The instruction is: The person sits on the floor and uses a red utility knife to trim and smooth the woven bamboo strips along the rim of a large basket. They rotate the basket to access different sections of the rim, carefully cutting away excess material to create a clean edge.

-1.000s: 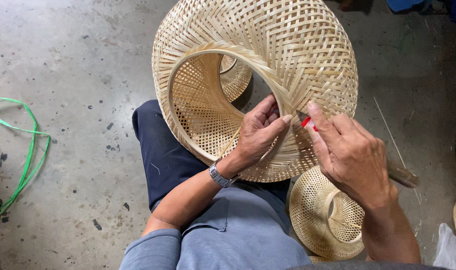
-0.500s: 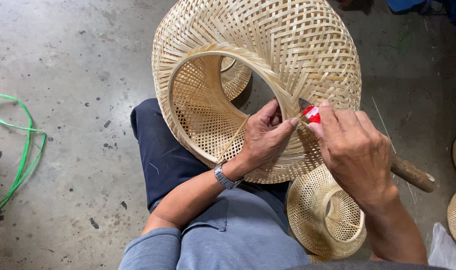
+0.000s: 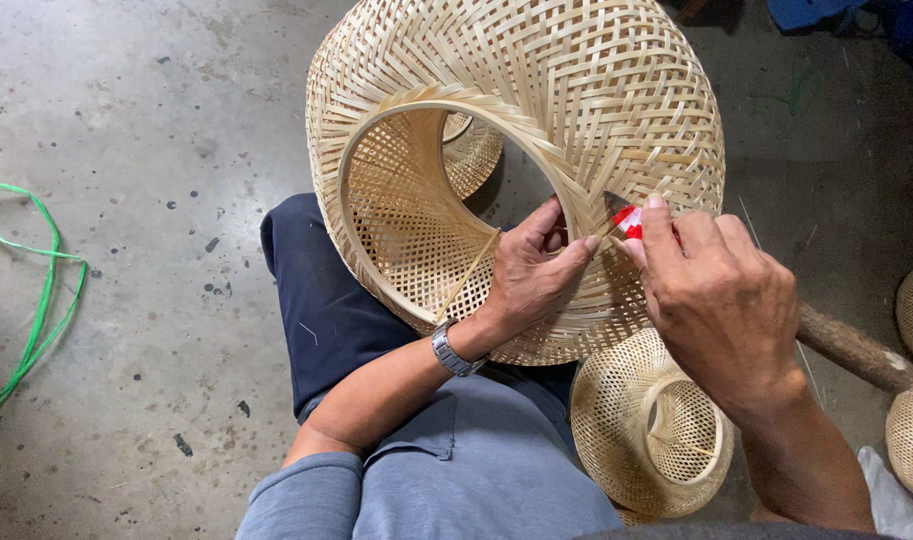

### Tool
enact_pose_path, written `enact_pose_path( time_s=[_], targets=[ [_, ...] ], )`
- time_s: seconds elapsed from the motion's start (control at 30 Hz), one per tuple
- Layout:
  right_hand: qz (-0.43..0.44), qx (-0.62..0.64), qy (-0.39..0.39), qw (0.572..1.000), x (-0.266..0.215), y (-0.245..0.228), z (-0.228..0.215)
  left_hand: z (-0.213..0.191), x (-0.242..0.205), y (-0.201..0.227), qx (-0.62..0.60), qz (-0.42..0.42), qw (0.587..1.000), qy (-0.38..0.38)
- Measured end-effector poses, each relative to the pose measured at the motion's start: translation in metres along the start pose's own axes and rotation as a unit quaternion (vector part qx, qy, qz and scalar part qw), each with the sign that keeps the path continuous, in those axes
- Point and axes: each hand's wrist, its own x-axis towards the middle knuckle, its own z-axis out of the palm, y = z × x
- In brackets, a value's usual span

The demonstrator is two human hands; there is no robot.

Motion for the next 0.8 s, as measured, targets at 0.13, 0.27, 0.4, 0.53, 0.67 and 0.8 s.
enact_pose_path(
  time_s=[0.13,0.27,0.4,0.53,0.67,0.8],
  targets=[
    [-0.017,-0.014,-0.009,1.000,0.001,-0.001,-0.003,0.002,-0.001,-0.003,-0.012,-0.001,1.000,-0.002],
    [-0.022,-0.025,-0.017,0.999,0.000,-0.001,-0.006,0.000,-0.003,-0.002,0.010,0.033,0.999,-0.013],
    [-0.009,-0.053,-0.033,0.998,-0.003,0.000,-0.010,-0.001,-0.002,-0.001,0.023,0.032,0.999,-0.008],
    [-0.013,-0.055,-0.027,0.998,-0.001,0.001,-0.012,0.000,-0.003,-0.002,0.030,0.027,0.999,-0.005],
    [-0.014,-0.046,-0.017,0.999,-0.002,0.000,-0.017,0.001,-0.005,-0.002,0.006,0.029,0.999,-0.015],
    [-0.022,-0.064,-0.021,0.998,-0.001,0.000,-0.020,0.001,-0.006,-0.002,0.000,0.034,0.999,-0.020]
  ],
)
